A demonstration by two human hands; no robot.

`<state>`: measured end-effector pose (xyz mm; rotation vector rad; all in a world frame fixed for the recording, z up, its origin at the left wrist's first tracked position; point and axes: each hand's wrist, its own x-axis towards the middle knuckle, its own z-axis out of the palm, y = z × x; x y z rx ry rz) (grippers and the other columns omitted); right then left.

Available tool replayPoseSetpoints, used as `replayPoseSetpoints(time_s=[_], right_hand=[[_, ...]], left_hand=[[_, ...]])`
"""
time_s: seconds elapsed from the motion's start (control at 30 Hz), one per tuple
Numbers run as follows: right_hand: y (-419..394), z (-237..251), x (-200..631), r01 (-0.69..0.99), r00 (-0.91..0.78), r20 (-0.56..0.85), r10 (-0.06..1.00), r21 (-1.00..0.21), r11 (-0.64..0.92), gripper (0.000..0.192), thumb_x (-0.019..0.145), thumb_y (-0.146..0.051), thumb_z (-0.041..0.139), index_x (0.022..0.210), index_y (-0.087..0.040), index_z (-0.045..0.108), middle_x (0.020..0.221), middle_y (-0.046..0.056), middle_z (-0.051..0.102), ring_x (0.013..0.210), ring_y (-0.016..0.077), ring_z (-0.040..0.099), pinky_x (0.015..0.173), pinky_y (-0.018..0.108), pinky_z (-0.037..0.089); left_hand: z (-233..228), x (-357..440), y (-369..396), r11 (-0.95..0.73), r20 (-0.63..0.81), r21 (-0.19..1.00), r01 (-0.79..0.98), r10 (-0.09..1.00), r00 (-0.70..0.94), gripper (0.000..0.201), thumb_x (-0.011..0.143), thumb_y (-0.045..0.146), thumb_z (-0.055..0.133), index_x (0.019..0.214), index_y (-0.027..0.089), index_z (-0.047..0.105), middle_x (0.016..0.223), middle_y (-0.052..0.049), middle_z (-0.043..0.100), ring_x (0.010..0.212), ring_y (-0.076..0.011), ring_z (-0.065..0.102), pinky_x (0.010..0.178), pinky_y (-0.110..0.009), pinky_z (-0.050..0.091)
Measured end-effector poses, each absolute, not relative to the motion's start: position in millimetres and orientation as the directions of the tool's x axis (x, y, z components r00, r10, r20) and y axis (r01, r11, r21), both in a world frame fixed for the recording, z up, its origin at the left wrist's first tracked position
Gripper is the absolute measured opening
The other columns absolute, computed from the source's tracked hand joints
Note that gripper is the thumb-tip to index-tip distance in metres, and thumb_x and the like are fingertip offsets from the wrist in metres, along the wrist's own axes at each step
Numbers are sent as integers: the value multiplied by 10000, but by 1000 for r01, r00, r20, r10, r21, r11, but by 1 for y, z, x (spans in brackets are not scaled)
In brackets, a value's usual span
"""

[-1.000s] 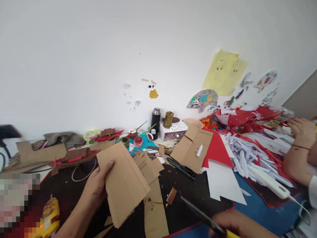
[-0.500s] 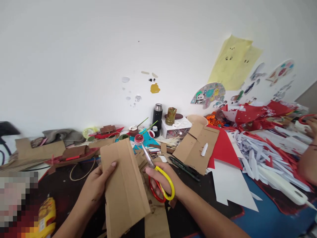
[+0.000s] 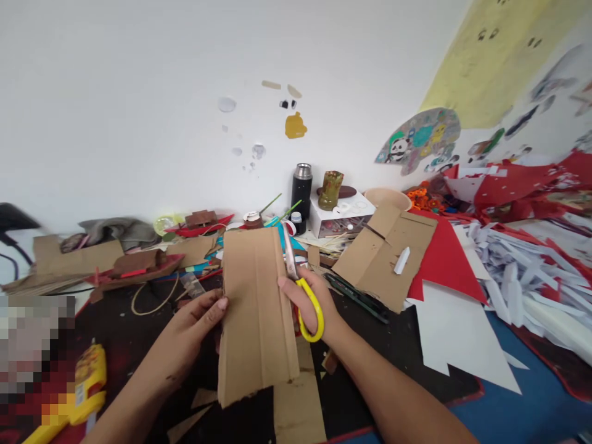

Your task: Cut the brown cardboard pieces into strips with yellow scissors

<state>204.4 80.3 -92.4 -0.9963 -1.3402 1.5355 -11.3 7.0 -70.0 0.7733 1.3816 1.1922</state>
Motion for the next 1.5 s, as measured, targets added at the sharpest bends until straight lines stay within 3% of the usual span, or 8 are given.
replayPoseSetpoints(time_s=[0.23,0.4,0.67,0.9,1.03,1.2,1.33,1.5], right_hand=[[94,-96,217,-159,-161,34,986,-987,8,496,802,-659,807,788,-203,612,636,-33,579,545,141,522,493,242,409],[87,-93,213,-139,-321,-65,945,-984,-115,540,811,-745,756,817,-243,558,543,-62,546,396,157,500,381,264,393],[85,-95,211,-58,-237,93,967,-995,82,482,851,-672,735,770,-220,585,635,-24,564,591,169,534,543,267,424],[87,-93,215,-162,-198,118,973,-983,87,450,864,-621,762,798,-190,652,770,8,656,743,202,593,702,294,476],[85,-90,214,-291,-248,42,968,-956,-33,479,825,-647,811,916,-183,735,848,34,747,828,261,690,793,346,539],[80,-88,209,-286,-312,10,950,-955,-84,527,781,-682,844,952,-190,765,871,39,775,856,288,729,813,368,564],[75,-91,206,-240,-360,11,933,-967,-81,537,807,-708,817,892,-187,719,813,26,743,765,234,697,714,314,552],[66,-96,199,-136,-528,-44,848,-981,-136,530,889,-749,707,873,-232,591,500,-73,538,374,140,459,392,244,350]], left_hand=[[-64,-1,0,302,-302,953,13,953,25,464,721,639,911,923,231,822,788,-41,783,632,-198,670,513,-262,524],[-69,-4,2,196,-190,977,83,979,-75,470,739,669,879,854,221,799,748,-20,724,588,-177,622,475,-261,524],[-70,3,5,96,-41,947,307,982,-182,544,755,745,803,797,203,792,590,6,662,378,-132,516,369,-255,419],[-72,7,7,153,-178,979,-135,963,-202,529,640,706,923,752,202,804,529,8,646,401,-140,532,365,-246,452],[-75,3,5,229,-327,885,-406,926,-189,477,563,461,1048,920,210,858,781,-52,833,568,-176,708,536,-269,580],[-74,3,-4,354,-436,828,-434,894,-103,533,610,434,1035,1072,224,874,1037,-116,888,898,-309,831,745,-353,631],[-70,10,-12,430,-488,810,-398,871,-53,600,658,498,995,1177,227,862,1135,-143,880,1027,-371,821,835,-418,632],[-63,24,-17,452,-494,809,-376,869,-19,401,621,451,1017,907,216,864,991,-131,881,1098,-407,798,882,-448,640]])
